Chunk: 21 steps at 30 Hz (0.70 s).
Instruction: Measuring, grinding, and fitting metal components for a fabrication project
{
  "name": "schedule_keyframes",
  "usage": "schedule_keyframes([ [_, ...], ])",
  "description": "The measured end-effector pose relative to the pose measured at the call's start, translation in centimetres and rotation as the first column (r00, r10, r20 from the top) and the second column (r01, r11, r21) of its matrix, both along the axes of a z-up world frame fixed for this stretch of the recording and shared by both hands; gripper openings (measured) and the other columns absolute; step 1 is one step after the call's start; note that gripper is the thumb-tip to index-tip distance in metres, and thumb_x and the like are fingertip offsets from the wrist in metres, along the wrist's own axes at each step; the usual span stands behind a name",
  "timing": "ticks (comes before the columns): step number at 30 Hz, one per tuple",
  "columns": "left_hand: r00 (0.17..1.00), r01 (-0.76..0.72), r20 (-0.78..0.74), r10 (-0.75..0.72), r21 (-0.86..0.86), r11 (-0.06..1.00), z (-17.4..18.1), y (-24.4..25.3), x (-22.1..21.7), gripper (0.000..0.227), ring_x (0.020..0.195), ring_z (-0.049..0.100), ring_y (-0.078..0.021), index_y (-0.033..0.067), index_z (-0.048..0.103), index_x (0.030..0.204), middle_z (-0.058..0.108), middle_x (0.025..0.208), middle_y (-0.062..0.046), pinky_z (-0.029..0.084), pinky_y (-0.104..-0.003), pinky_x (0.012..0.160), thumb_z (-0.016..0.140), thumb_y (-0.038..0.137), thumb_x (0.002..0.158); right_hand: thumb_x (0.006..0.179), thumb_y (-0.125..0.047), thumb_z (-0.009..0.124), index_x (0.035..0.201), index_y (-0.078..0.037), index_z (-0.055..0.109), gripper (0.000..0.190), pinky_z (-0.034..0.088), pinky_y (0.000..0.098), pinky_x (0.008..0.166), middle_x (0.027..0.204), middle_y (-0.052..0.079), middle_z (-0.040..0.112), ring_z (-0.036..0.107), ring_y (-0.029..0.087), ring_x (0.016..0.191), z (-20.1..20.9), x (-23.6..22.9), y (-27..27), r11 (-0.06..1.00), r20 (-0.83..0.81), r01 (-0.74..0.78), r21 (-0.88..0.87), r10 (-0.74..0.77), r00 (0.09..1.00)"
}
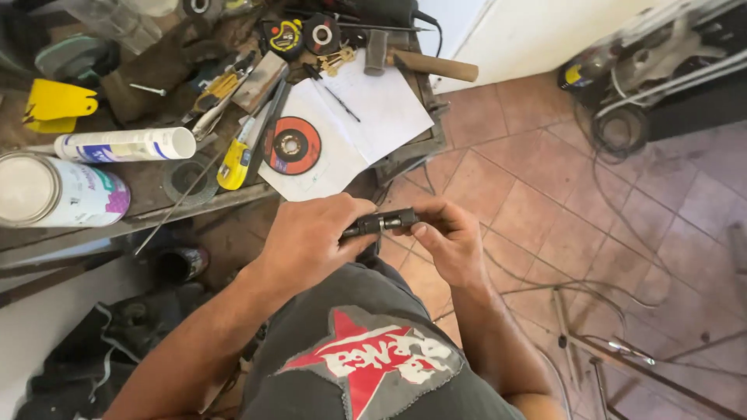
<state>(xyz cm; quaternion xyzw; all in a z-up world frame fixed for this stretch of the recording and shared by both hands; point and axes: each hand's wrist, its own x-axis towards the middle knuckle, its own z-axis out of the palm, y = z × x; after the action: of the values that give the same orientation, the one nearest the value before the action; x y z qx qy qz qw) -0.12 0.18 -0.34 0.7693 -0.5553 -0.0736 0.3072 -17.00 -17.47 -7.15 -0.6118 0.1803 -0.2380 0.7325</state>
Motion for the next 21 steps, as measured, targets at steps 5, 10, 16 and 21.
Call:
schedule_keyframes([
  [5,0.998,0.033,-0.048,-0.031,0.032,0.999,0.8,0.3,0.3,0.041,0.088,0.074,-0.0224,0.0271,0.067,0.122,0.071,0.088,0.002,0.059,-0.039,0.071,0.078,0.041,0.085,0.087,-0.006,0.079,0.110,0.006,0.073,0.027,0.062,0.0340,0.068,0.080,0.016,0.073,0.071,0.018,0.076,1.5,-0.3,0.9,0.995,-0.060,0.044,-0.090,-0.049,0.997],
  [10,0.787,-0.009,-0.605,0.121,0.186,0.983,3.5,0.5,1.3,0.044,0.097,0.077,-0.0324,0.0216,0.074,0.116,0.080,0.094,-0.008,0.061,-0.040,0.077,0.085,0.038,0.076,0.087,-0.007,0.078,0.108,0.006,0.074,0.025,0.062,0.0329,0.068,0.077,0.016,0.073,0.072,0.019,0.074,2.3,-0.2,1.5,0.985,-0.030,0.087,-0.152,-0.093,0.995],
  [16,0.666,-0.008,-0.719,0.199,0.260,0.966,3.5,0.8,1.9,0.028,0.083,0.077,-0.0202,0.0222,0.079,0.102,0.079,0.083,-0.004,0.060,-0.034,0.070,0.083,0.033,0.076,0.087,-0.007,0.078,0.108,0.007,0.073,0.025,0.063,0.0336,0.070,0.079,0.019,0.074,0.074,0.022,0.075,3.2,0.6,2.6,0.986,0.001,0.109,-0.126,-0.110,0.994],
  [21,0.615,0.008,-0.765,0.194,0.252,0.968,4.0,1.4,2.4,0.028,0.078,0.074,-0.0218,0.0183,0.080,0.105,0.079,0.083,-0.009,0.059,-0.036,0.067,0.079,0.027,0.078,0.089,-0.004,0.075,0.109,0.008,0.070,0.024,0.062,0.0351,0.069,0.078,0.020,0.073,0.074,0.024,0.074,2.8,0.8,2.8,0.982,0.045,0.142,-0.127,-0.138,0.989],
])
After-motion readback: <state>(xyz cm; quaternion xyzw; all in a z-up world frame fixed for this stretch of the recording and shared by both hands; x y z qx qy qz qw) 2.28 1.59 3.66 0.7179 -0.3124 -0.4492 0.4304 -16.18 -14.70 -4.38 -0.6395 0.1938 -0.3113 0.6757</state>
